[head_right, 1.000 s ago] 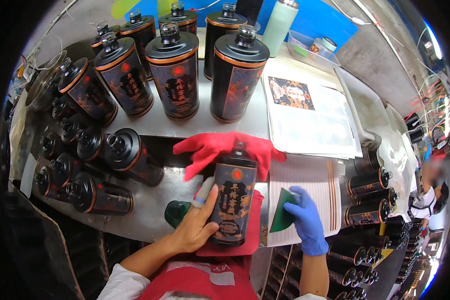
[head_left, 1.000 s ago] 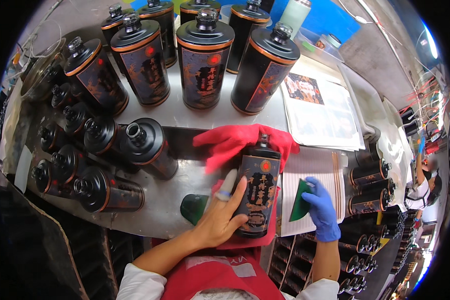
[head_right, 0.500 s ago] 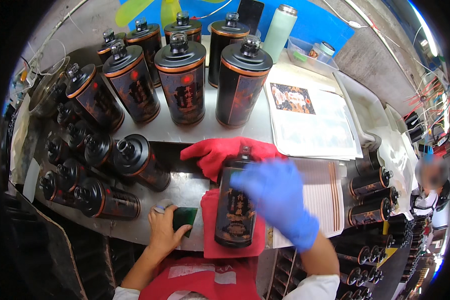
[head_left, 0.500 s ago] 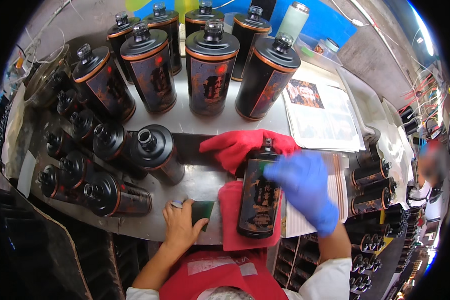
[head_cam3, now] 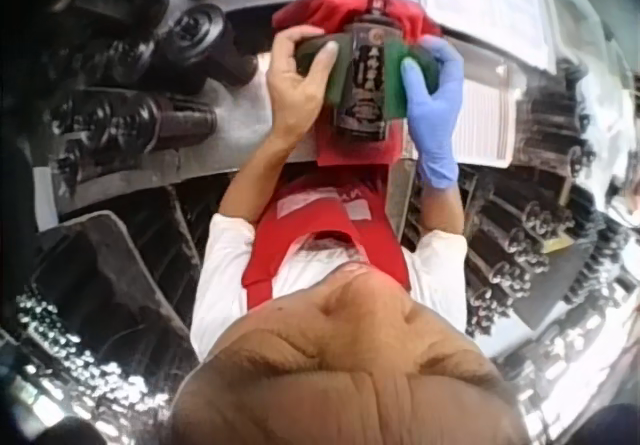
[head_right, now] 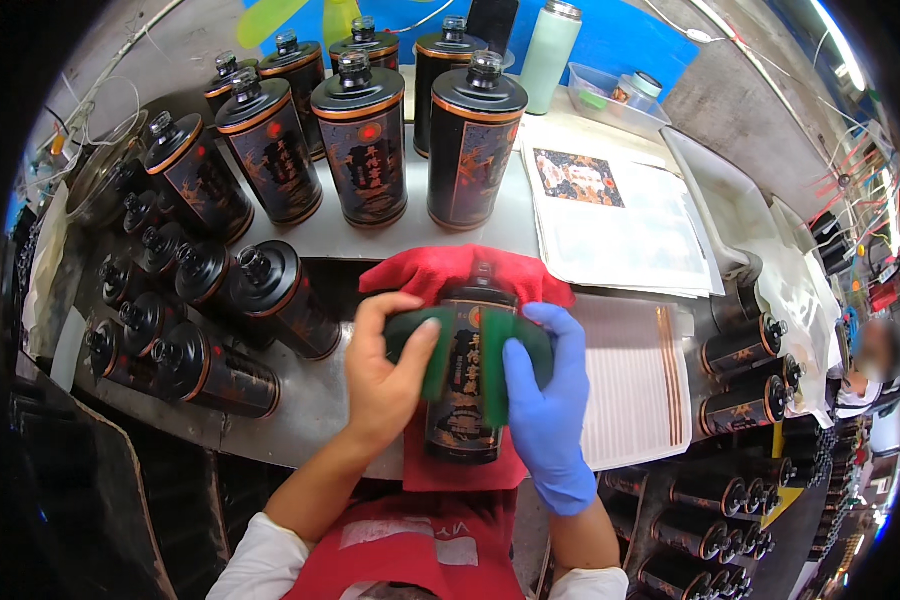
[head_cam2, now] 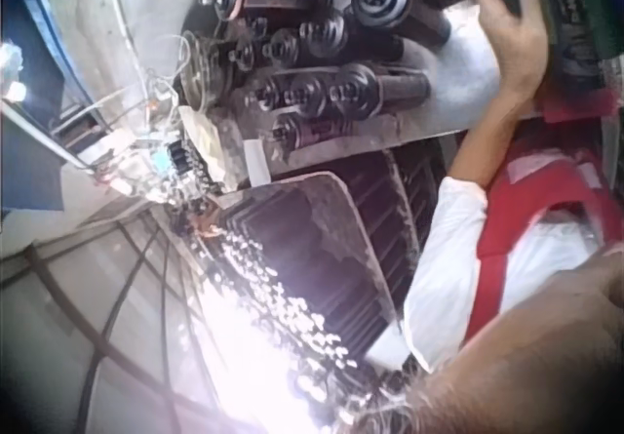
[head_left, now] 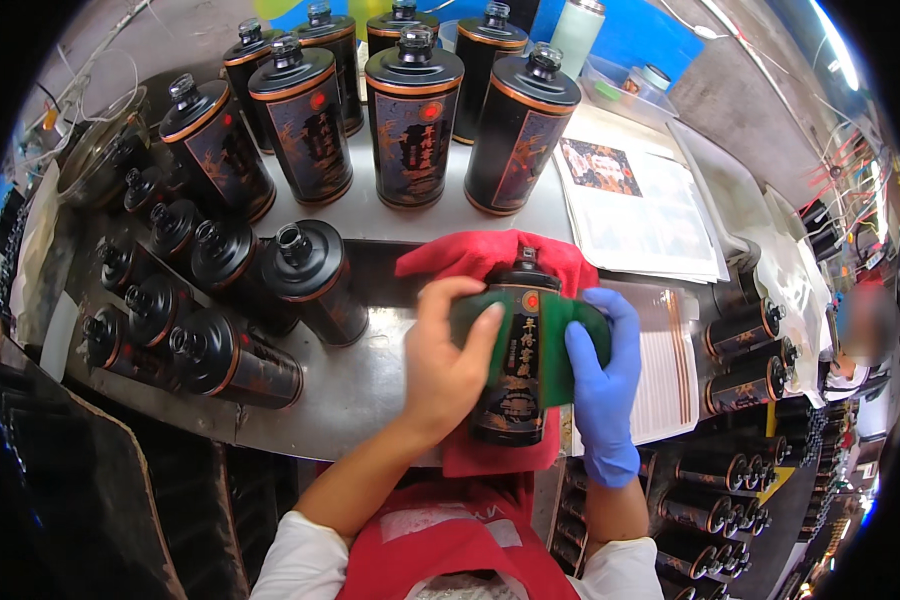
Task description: The person applies decorative labels to cylindrical containers. They pick up a container, place a label on its surface, smooth it with a green tool, and then wipe the container with a cloth. The process is repeated for multiple containers.
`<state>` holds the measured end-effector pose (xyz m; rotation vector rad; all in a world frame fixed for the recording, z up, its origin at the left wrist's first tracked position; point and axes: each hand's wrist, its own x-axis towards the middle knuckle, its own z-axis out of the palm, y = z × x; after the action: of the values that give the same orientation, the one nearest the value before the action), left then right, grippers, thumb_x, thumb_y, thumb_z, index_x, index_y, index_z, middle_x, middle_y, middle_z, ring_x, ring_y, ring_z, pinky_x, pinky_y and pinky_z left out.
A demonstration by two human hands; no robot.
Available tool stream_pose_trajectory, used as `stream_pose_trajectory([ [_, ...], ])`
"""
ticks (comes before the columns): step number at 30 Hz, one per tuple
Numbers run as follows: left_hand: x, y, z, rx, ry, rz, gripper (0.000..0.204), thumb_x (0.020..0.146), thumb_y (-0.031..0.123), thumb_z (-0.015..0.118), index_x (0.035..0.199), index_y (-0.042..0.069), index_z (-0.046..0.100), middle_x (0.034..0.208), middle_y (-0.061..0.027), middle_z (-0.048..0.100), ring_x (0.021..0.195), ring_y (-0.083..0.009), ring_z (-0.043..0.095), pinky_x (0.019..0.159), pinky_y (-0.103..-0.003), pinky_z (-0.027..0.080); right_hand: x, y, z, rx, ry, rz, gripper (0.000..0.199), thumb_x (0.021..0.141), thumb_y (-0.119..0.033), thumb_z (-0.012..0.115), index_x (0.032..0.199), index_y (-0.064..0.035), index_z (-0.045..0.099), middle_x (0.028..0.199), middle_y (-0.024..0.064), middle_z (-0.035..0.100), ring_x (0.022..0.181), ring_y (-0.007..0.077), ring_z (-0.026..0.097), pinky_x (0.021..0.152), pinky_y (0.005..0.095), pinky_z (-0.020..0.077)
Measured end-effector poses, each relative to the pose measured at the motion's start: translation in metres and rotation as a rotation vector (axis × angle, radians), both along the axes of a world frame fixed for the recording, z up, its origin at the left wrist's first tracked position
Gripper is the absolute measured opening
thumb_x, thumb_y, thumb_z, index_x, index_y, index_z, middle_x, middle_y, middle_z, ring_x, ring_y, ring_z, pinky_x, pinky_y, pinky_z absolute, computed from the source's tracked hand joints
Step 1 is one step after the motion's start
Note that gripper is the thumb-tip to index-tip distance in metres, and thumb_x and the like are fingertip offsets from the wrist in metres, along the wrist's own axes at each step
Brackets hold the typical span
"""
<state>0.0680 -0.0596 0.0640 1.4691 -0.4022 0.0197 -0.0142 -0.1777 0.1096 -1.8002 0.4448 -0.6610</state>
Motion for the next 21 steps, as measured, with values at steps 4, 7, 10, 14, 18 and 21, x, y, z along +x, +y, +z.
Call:
stream_pose_trajectory([
  [4,0.008,-0.021,-0.017,-0.025,0.060,0.017,0.022,0.085,0.010,0.062,0.102,0.002,0.051,0.090,-0.0101,0.058,0.081,-0.0159,0.056,0.073,-0.029,0.045,0.008,-0.016,-0.028,0.098,0.059,-0.047,0.029,0.087,-0.009,0.055,0.115,-0.0029,0.048,0.104,0.0059,0.053,0.093,0.0126,0.052,0.081,0.0245,0.0441],
  [7,0.010,-0.017,-0.039,-0.130,0.148,-0.011,0.021,0.087,0.010,0.061,0.103,0.002,0.050,0.093,-0.0052,0.054,0.084,-0.0119,0.052,0.075,-0.025,0.044,0.002,-0.031,-0.056,0.336,0.034,-0.078,0.029,0.088,-0.011,0.055,0.115,-0.0038,0.048,0.102,0.0059,0.055,0.090,0.0114,0.054,0.078,0.0237,0.0467],
  [10,0.008,-0.015,-0.060,-0.188,0.277,0.013,0.020,0.087,0.010,0.060,0.103,0.002,0.050,0.096,-0.0052,0.053,0.087,-0.0110,0.050,0.077,-0.025,0.043,-0.004,-0.042,-0.078,0.544,0.050,-0.087,0.030,0.088,-0.014,0.056,0.115,-0.0042,0.048,0.101,0.0065,0.057,0.088,0.0111,0.056,0.075,0.0227,0.0489],
  [14,0.013,-0.007,-0.071,-0.025,0.256,0.049,0.019,0.087,0.008,0.059,0.103,0.002,0.051,0.094,-0.0046,0.054,0.083,-0.0095,0.051,0.074,-0.024,0.045,-0.015,-0.054,-0.093,0.428,0.139,-0.118,0.028,0.088,-0.013,0.055,0.114,-0.0049,0.049,0.101,0.0072,0.057,0.088,0.0115,0.056,0.076,0.0233,0.0485],
  [18,-0.005,0.007,-0.024,0.136,0.079,0.163,0.019,0.085,0.009,0.061,0.102,0.003,0.052,0.091,-0.0051,0.054,0.084,-0.0121,0.053,0.075,-0.025,0.045,-0.024,-0.036,-0.039,0.097,0.099,-0.162,0.024,0.088,-0.006,0.052,0.112,-0.0037,0.049,0.101,0.0079,0.056,0.088,0.0125,0.056,0.075,0.0241,0.0481],
  [21,-0.031,-0.003,-0.006,0.141,-0.157,0.039,0.027,0.083,0.009,0.065,0.106,0.002,0.053,0.090,-0.0128,0.059,0.079,-0.0201,0.060,0.070,-0.030,0.048,-0.014,0.007,-0.014,-0.091,0.183,-0.018,0.027,0.088,-0.008,0.055,0.114,-0.0037,0.048,0.100,0.0078,0.056,0.091,0.0137,0.055,0.081,0.0270,0.0457],
])
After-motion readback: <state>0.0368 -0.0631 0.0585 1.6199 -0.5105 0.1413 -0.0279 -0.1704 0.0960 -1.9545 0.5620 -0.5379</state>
